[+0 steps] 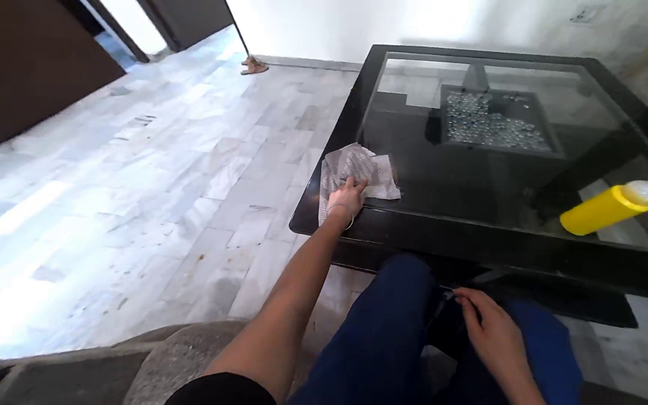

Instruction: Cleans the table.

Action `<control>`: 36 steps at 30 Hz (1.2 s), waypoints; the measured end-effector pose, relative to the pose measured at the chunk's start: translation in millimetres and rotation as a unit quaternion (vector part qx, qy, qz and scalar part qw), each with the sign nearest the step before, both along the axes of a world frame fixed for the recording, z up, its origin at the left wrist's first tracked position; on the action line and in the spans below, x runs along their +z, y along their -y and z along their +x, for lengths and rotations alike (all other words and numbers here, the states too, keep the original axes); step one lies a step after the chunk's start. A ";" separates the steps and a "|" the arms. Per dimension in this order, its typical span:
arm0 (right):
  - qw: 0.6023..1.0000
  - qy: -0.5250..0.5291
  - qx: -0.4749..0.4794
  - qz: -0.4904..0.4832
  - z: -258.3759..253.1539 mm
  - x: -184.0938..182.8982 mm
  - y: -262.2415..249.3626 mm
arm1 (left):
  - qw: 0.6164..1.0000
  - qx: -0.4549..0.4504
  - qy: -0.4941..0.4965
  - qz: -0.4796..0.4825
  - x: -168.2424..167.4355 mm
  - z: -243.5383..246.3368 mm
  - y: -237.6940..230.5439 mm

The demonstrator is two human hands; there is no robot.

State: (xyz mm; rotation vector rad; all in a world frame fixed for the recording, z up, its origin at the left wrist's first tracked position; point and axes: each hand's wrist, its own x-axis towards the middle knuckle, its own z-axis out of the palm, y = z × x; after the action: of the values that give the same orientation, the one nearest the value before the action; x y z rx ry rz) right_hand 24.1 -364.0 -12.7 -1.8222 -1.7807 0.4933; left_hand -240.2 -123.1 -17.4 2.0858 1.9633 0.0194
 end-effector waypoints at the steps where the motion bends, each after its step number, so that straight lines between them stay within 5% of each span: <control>1: 1.000 -0.008 -0.003 -0.002 0.7 1.0 1.8 | 1.000 0.002 -0.002 -0.003 0.8 0.2 0.2; 20: 0.982 0.027 0.031 -0.185 -13.6 20.7 -3.0 | 1.000 0.014 0.001 0.007 -1.3 -1.0 1.9; 25: 0.981 -0.090 0.018 -0.172 -1.6 -3.2 9.4 | 1.000 0.004 0.001 0.008 -2.3 -3.5 2.7; 27: 0.962 -0.134 0.074 -0.228 -3.4 5.5 24.8 | 1.000 0.002 -0.002 0.016 -4.0 -2.6 0.6; 32: 0.839 -0.156 0.403 -0.332 -27.5 52.8 90.9 | 1.000 0.008 -0.019 0.016 -4.1 -2.6 0.0; 36: 0.793 -0.081 0.447 -0.407 -40.3 57.1 135.5 | 1.000 0.003 -0.020 0.020 -4.5 -2.2 -1.9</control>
State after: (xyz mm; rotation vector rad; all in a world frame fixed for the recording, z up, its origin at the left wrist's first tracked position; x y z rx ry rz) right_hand -16.2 -499.5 44.4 -1.1189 -2.4312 1.9656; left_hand -242.4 -121.2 -21.9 2.1229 2.0079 0.0184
